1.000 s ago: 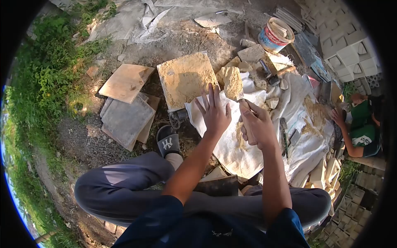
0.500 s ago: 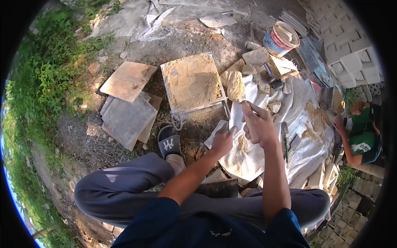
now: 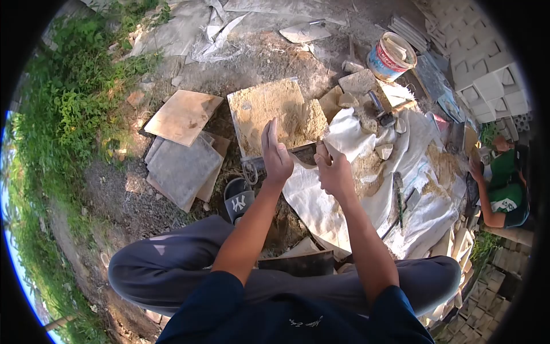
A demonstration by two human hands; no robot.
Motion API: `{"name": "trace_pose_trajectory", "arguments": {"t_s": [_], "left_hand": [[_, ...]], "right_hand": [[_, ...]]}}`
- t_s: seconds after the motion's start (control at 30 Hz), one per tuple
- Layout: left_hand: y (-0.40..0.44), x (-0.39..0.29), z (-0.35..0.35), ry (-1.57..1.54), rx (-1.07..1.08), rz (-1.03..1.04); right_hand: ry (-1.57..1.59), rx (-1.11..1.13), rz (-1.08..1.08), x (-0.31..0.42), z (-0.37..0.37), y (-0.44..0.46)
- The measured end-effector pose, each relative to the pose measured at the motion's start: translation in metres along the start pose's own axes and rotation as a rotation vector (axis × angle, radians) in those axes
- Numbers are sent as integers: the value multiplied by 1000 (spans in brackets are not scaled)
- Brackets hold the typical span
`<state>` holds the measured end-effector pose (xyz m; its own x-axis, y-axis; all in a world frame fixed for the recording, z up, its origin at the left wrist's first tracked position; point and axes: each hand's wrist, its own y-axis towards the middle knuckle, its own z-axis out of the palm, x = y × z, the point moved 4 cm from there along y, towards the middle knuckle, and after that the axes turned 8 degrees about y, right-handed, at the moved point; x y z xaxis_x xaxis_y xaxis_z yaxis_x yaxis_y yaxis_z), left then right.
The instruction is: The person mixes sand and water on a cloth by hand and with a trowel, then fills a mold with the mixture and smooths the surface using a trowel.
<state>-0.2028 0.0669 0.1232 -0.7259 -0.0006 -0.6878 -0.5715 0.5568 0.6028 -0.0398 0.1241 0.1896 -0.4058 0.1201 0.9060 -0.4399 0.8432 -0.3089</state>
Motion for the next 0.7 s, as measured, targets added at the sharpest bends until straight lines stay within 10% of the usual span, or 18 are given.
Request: {"name": "trace_pose_trajectory", "arguments": {"t_s": [0.23,0.63,0.7], "left_hand": [[5,10,26,28,215,-153],[18,54,-47,170,-193,-255],[22,66,-51,174,-205,-334]], "right_hand": [[-471,-71,-249,-11,35,-11],[-7,-275,-425,-6,32,-16],[495,-41,223,-1,33,-19]]}}
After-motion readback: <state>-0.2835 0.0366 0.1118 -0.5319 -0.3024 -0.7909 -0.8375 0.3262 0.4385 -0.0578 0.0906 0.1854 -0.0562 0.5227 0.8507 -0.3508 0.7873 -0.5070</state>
